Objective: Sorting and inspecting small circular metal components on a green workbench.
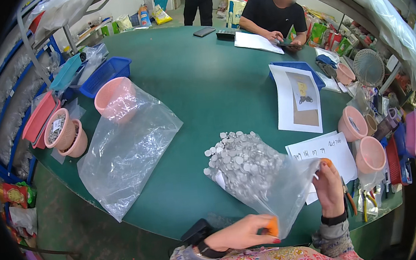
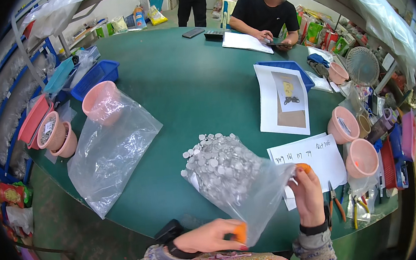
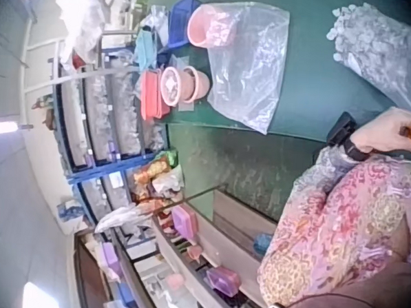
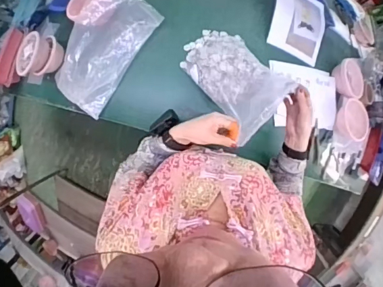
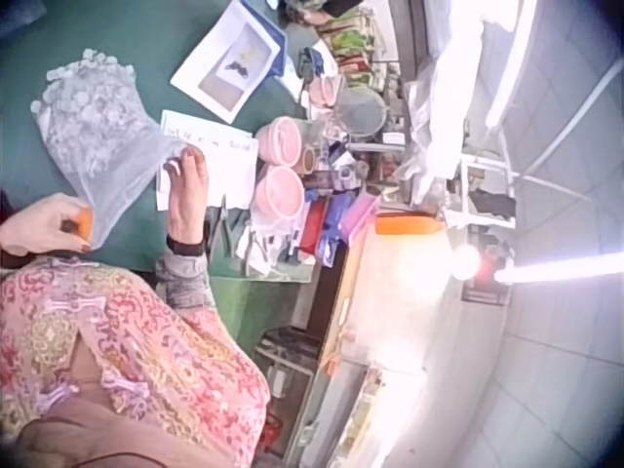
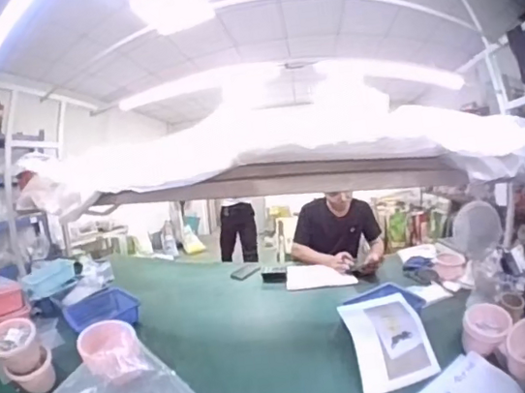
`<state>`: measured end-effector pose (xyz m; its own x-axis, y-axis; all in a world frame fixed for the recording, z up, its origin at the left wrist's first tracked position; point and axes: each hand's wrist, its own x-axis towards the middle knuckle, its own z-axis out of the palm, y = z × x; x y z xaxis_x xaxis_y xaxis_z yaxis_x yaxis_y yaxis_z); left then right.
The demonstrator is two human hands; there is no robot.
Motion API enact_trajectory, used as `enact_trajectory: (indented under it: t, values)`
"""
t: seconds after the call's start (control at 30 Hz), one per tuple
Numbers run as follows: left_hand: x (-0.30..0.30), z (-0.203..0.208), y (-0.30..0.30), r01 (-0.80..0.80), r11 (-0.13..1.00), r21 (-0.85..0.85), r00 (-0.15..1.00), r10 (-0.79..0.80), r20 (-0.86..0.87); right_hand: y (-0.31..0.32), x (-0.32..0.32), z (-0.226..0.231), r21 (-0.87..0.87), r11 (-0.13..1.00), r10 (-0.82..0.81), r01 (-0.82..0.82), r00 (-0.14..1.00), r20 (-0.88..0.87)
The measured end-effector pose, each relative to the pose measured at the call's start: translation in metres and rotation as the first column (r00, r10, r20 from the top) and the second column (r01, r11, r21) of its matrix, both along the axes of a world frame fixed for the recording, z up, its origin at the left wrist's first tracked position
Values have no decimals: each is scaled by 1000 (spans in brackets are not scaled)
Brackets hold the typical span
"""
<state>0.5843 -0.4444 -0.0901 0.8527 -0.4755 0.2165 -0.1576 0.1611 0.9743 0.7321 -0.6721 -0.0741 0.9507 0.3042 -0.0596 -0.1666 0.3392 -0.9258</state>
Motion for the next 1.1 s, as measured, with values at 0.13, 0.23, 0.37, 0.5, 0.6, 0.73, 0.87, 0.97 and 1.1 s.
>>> enact_trajectory:
  t: [0.13, 0.23, 0.37, 0.5, 0.6, 0.73, 0.87, 0.97, 1.1]
  values:
    - [11, -40, -34, 57, 993, 102, 998, -58, 4, -12, -38, -16, -230, 963, 77, -139, 962, -261]
    - [13, -47, -44, 85, 988, 130, 996, -81, -33, -2, -57, -33, -360, 885, 270, -294, 956, -118]
    - [5, -50, -43, -14, 998, -60, 947, -6, -321, 56, -24, -31, -472, 881, 22, 19, 996, 82]
    - [-1, -46, 0, -476, 746, -465, 445, -252, -859, 114, 8, 13, -248, 966, 117, -76, 981, 153]
    - [15, -33, 19, -603, 337, -723, 606, -396, -690, 139, 4, 35, -202, 960, 229, -194, 960, 163]
    - [48, -27, 14, -641, 170, -748, 741, -114, -661, 157, -12, 59, -217, 953, 267, -213, 929, 257]
    - [76, -35, 24, -607, 90, -790, 788, -66, -612, 156, -19, 75, -190, 966, 228, -173, 918, 324]
    - [80, -32, 22, -569, 134, -811, 801, -131, -584, 134, -19, 77, -168, 982, 149, -83, 888, 435]
    - [54, -26, -4, -565, 302, -768, 772, -134, -621, 88, -2, 89, -306, 947, 209, -98, 911, 355]
